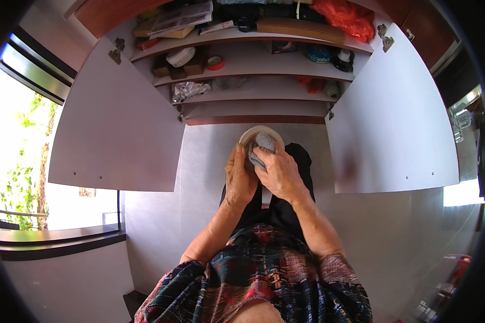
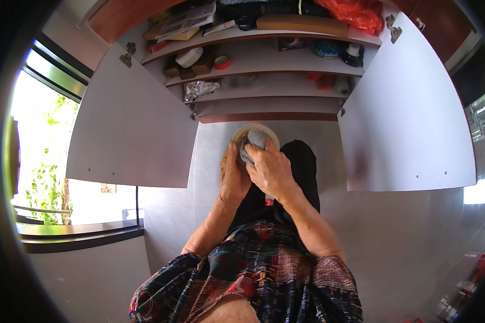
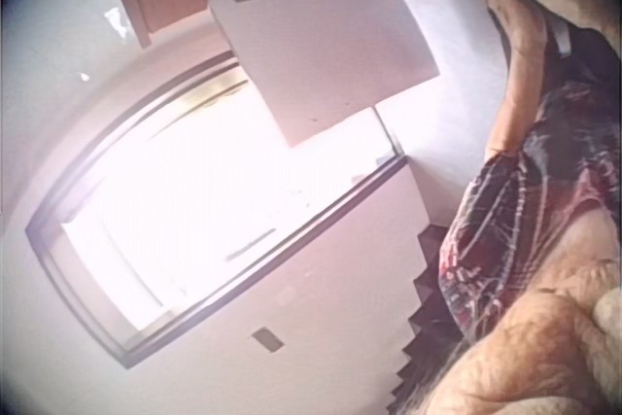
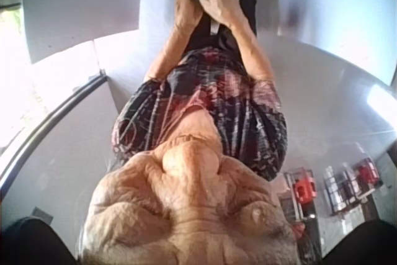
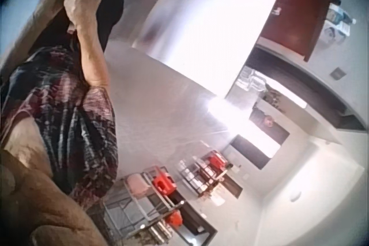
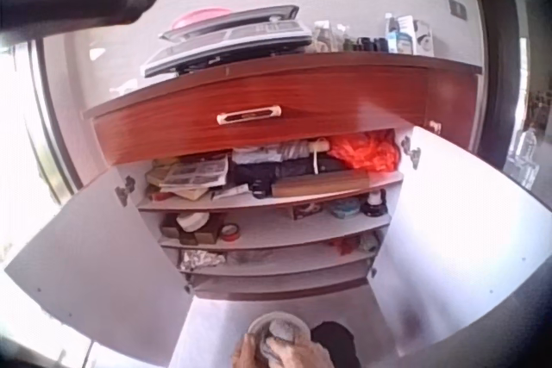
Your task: The person sits on a stool in front of an open cabinet and wipes various items with a grey cloth. They handle a white container, a red roll of tape, a clear roll of tape, a blue tin, and two black bottles, wiping each one individually before placing them back on the shelves.
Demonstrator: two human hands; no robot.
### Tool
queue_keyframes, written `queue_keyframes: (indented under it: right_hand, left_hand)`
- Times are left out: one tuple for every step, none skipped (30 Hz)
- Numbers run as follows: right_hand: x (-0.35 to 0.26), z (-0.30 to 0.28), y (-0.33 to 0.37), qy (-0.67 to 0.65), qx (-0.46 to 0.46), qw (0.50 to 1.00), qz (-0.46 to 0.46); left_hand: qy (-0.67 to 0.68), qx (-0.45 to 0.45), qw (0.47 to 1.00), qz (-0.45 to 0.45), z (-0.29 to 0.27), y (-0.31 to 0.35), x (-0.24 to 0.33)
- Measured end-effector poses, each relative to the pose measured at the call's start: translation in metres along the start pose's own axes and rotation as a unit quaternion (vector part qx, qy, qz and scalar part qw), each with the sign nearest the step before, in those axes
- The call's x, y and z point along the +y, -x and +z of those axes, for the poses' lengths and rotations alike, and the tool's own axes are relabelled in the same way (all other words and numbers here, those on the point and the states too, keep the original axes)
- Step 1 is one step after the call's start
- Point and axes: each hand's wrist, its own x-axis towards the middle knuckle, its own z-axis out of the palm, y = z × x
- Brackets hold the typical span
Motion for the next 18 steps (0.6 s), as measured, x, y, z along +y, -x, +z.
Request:
queue_keyframes:
  right_hand:
    - [0.003,-0.006,0.002,0.012,-0.046,0.999,-0.010]
    - [0.009,-0.010,0.004,0.028,-0.061,0.997,-0.037]
    - [0.015,-0.015,0.007,0.044,-0.076,0.994,-0.064]
    - [0.022,-0.020,0.011,0.060,-0.092,0.990,-0.091]
    - [0.024,-0.029,0.014,0.057,-0.117,0.986,-0.107]
    - [0.025,-0.036,0.015,0.031,-0.110,0.987,-0.118]
    - [0.026,-0.043,0.018,0.006,-0.101,0.987,-0.124]
    - [0.027,-0.046,0.020,-0.018,-0.093,0.987,-0.130]
    - [0.025,-0.041,0.019,-0.020,-0.005,0.988,-0.156]
    - [0.022,-0.035,0.018,0.031,0.067,0.984,-0.165]
    - [0.018,-0.028,0.012,0.081,0.139,0.971,-0.175]
    - [0.018,-0.023,0.007,0.131,0.209,0.951,-0.184]
    - [0.024,-0.018,0.002,0.185,0.216,0.936,-0.208]
    - [0.028,-0.013,0.004,0.200,0.196,0.943,-0.179]
    - [0.031,-0.008,0.008,0.215,0.176,0.949,-0.148]
    - [0.031,-0.004,0.011,0.226,0.155,0.954,-0.123]
    - [0.030,-0.003,0.017,0.199,0.104,0.970,-0.094]
    - [0.028,-0.006,0.022,0.145,0.063,0.984,-0.084]
  left_hand:
    - [-0.012,-0.003,1.000,0.009,0.001,-0.001,0.003]
    - [-0.016,-0.005,1.000,0.008,0.001,0.000,0.003]
    - [-0.020,-0.008,1.000,0.008,0.000,0.002,0.001]
    - [-0.024,-0.009,1.000,0.007,0.000,0.004,0.000]
    - [-0.009,-0.003,1.000,0.002,0.001,0.006,0.001]
    - [-0.016,0.012,1.000,-0.001,0.002,0.006,0.003]
    - [-0.022,0.026,0.999,-0.008,0.004,0.007,0.004]
    - [-0.028,0.039,0.999,-0.014,0.005,0.007,0.004]
    - [-0.029,0.013,0.999,-0.003,0.002,0.006,0.003]
    - [-0.028,-0.016,0.999,0.000,-0.001,0.004,-0.001]
    - [-0.028,-0.046,0.999,0.006,-0.001,0.002,-0.002]
    - [-0.032,-0.040,0.999,0.004,0.002,0.003,-0.003]
    - [-0.036,-0.033,0.999,0.006,0.008,0.005,-0.003]
    - [-0.040,-0.027,0.999,0.007,0.013,0.005,-0.003]
    - [-0.052,-0.019,0.998,0.013,0.014,0.005,-0.005]
    - [-0.067,-0.006,0.997,0.024,0.013,0.004,-0.005]
    - [-0.081,0.006,0.996,0.034,0.011,0.003,-0.006]
    - [-0.088,0.016,0.995,0.041,0.008,0.002,-0.006]
